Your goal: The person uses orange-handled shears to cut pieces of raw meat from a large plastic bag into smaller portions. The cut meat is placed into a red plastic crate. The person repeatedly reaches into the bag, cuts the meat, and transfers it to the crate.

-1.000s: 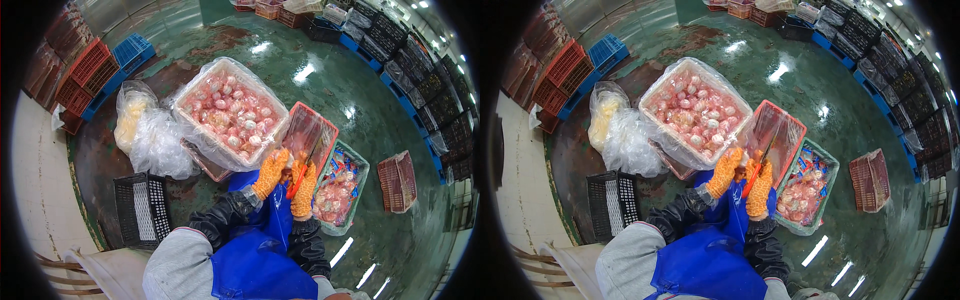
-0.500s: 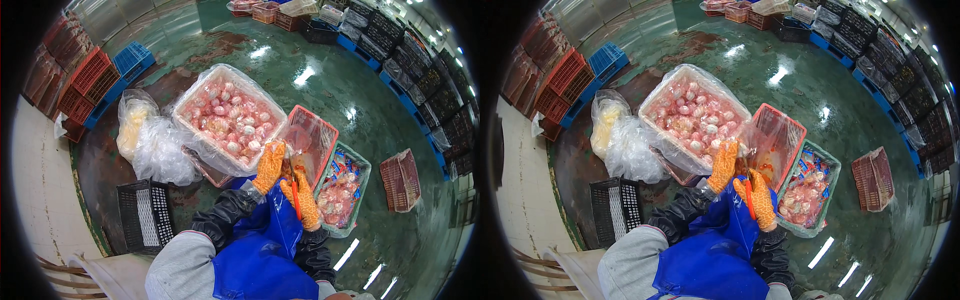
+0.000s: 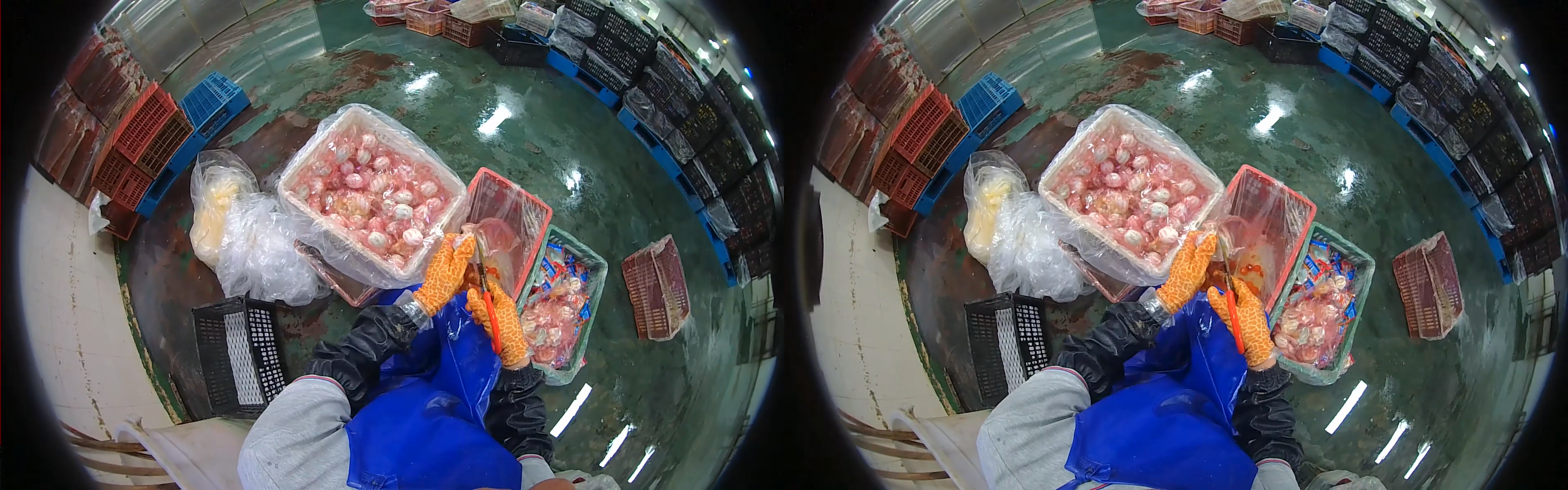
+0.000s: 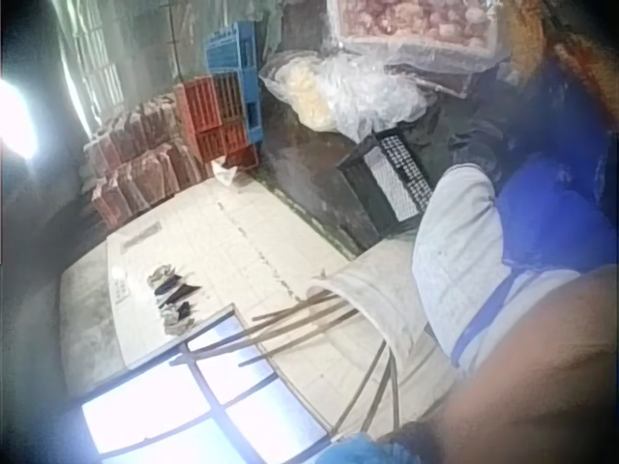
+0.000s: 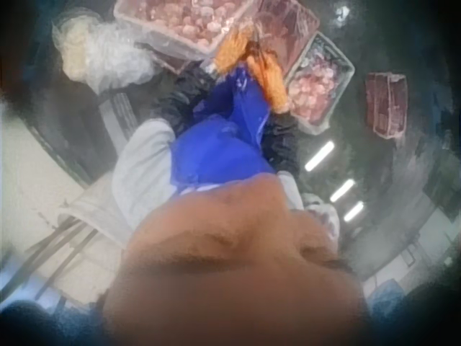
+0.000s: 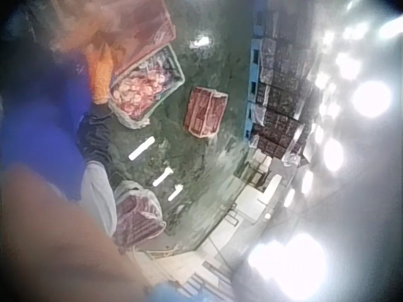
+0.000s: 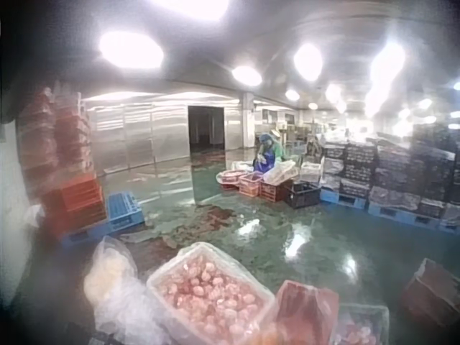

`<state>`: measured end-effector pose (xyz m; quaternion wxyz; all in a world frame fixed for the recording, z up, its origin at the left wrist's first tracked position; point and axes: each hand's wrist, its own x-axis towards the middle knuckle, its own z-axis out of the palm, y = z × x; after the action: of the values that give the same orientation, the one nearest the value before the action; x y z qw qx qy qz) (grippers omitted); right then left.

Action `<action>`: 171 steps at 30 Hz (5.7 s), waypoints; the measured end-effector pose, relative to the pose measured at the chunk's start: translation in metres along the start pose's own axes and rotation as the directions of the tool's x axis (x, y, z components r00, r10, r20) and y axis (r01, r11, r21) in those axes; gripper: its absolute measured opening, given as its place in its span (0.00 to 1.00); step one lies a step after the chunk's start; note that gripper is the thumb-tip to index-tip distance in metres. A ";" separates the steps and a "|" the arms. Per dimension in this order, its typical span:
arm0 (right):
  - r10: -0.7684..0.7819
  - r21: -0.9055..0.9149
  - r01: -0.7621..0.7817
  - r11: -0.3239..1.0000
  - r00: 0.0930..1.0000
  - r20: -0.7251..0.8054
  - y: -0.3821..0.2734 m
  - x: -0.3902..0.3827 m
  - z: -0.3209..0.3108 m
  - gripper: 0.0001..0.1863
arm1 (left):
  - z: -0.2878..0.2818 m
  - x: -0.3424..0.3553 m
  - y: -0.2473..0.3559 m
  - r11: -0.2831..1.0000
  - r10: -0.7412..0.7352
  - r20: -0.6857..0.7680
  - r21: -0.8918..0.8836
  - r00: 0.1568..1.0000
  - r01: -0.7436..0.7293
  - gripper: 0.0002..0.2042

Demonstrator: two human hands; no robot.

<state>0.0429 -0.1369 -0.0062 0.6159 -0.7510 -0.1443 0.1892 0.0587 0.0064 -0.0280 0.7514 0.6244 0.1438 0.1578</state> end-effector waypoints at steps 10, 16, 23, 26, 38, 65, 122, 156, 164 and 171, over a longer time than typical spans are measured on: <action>0.161 0.500 -0.310 0.809 0.934 0.318 -0.022 -0.015 -0.025 0.28 | 0.003 0.005 0.055 0.706 -0.492 0.262 -0.437 0.830 0.557 0.10; 0.083 0.797 -0.539 0.272 0.838 0.539 0.027 0.003 -0.031 0.37 | 0.016 0.021 0.014 0.790 -0.394 0.257 -0.396 0.882 0.468 0.08; 0.148 0.822 -0.556 0.121 0.829 0.539 0.034 0.022 -0.030 0.30 | 0.019 0.034 -0.021 0.822 0.029 0.057 0.567 0.998 -0.056 0.16; 0.230 0.779 -0.528 0.337 0.849 0.476 0.035 0.027 -0.030 0.29 | 0.018 0.036 -0.019 0.759 -0.098 0.036 0.649 0.995 0.051 0.19; 0.344 0.927 -0.092 0.364 0.938 -0.042 0.071 -0.026 -0.079 0.22 | -0.068 0.037 -0.048 0.695 0.220 -0.042 0.708 0.974 -0.127 0.33; 0.310 0.603 -0.108 0.791 0.919 -0.243 0.075 -0.060 -0.080 0.17 | -0.173 0.113 -0.002 0.906 -0.071 -0.036 -0.421 0.997 0.050 0.15; 0.070 0.003 -0.070 0.998 0.990 -0.126 0.005 -0.025 0.012 0.24 | 0.012 -0.018 0.010 0.921 0.064 -0.059 0.388 0.996 -0.036 0.18; 0.201 0.722 -0.534 0.440 0.842 0.501 0.031 0.022 -0.023 0.30 | -0.008 0.046 -0.122 0.963 -0.102 0.067 0.259 0.993 0.081 0.19; 0.167 0.876 -0.378 0.298 0.925 0.342 0.043 -0.008 -0.064 0.25 | -0.018 0.017 -0.037 0.907 -0.191 0.125 0.401 0.974 0.127 0.24; 0.330 0.914 -0.055 0.402 0.940 -0.089 0.105 -0.068 -0.101 0.23 | -0.085 0.065 -0.040 0.369 0.256 0.117 0.906 0.959 -0.209 0.30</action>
<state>0.0277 -0.2761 -0.0848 0.9073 -0.3336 0.1483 0.2084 0.0852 0.1023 -0.0836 0.2564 0.9419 0.1331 0.1716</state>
